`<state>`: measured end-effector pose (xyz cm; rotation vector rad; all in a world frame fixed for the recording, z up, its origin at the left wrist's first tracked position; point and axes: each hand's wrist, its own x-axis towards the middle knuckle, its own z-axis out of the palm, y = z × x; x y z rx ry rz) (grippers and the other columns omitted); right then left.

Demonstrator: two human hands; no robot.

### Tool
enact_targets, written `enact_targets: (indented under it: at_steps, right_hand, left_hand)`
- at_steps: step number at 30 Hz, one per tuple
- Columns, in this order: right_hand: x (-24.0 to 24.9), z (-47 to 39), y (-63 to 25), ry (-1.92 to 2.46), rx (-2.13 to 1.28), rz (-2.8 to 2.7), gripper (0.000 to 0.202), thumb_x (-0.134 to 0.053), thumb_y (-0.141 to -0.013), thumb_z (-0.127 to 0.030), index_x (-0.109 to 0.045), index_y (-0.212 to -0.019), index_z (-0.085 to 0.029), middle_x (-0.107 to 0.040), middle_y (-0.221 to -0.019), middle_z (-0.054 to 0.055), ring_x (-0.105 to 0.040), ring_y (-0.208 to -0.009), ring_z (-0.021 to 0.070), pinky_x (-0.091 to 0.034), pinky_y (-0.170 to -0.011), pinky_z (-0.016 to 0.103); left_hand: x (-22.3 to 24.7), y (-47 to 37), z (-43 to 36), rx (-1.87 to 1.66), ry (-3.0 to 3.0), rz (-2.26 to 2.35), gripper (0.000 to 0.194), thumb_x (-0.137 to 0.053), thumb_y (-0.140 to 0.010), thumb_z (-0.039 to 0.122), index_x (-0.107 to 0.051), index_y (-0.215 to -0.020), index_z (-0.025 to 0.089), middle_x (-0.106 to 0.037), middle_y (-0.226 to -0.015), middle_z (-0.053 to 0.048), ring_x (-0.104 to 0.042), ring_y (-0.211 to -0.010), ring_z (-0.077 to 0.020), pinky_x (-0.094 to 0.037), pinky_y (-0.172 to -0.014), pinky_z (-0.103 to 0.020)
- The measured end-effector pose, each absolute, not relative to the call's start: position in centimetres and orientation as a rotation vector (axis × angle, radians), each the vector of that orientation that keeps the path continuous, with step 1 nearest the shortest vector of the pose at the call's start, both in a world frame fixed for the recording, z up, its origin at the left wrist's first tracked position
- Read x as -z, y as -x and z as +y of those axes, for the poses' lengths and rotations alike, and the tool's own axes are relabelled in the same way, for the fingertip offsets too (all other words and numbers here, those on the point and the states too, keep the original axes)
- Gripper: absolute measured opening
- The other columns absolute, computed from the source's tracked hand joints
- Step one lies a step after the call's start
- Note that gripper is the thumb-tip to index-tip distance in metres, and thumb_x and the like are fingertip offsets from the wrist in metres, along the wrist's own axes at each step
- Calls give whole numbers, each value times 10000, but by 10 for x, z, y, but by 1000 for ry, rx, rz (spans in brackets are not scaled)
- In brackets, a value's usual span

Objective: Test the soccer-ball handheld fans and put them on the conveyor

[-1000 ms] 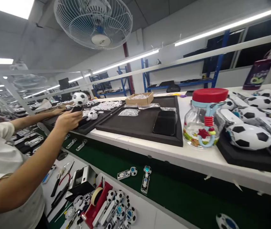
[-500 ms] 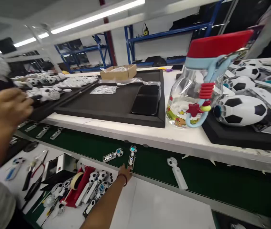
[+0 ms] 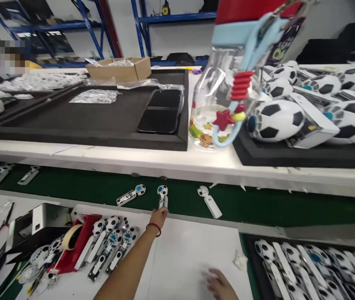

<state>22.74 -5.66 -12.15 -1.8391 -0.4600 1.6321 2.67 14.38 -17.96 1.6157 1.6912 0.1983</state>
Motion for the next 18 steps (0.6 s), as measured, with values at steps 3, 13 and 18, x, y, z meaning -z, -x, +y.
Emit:
enact_targets:
  at_steps: [3,13,18]
  right_hand:
    - [120,-31,-217,1713,-1590,-346,510,-597,-708,-419,-451,-1125,-163,-589,-975,84,-586,-851,195,-455,-779,350]
    - [70,3,-197,1186,-1645,-154,392,-597,-694,-493,-469,-943,-218,-601,-768,16,-591,-739,179,-459,-622,283]
    - [40,-27,-179,1082,-1636,-179,364,-622,-684,-436,-473,-911,-193,-606,-679,8,-569,-572,153,-453,-532,266]
  left_hand:
    - [161,-46,76,-288,-1643,1527,189,-446,-848,217,-604,-918,142,-532,-914,-51,-555,-781,-139,-471,-763,-326]
    - [65,-44,-66,-555,-1776,1248,256,-444,-786,130,-668,-828,247,-295,-1262,-64,-343,-1169,-257,-311,-973,-417]
    - [41,-27,-71,-670,-973,1076,402,-548,-770,355,-416,-1131,240,-426,-1162,-103,-502,-975,-211,-427,-814,-353]
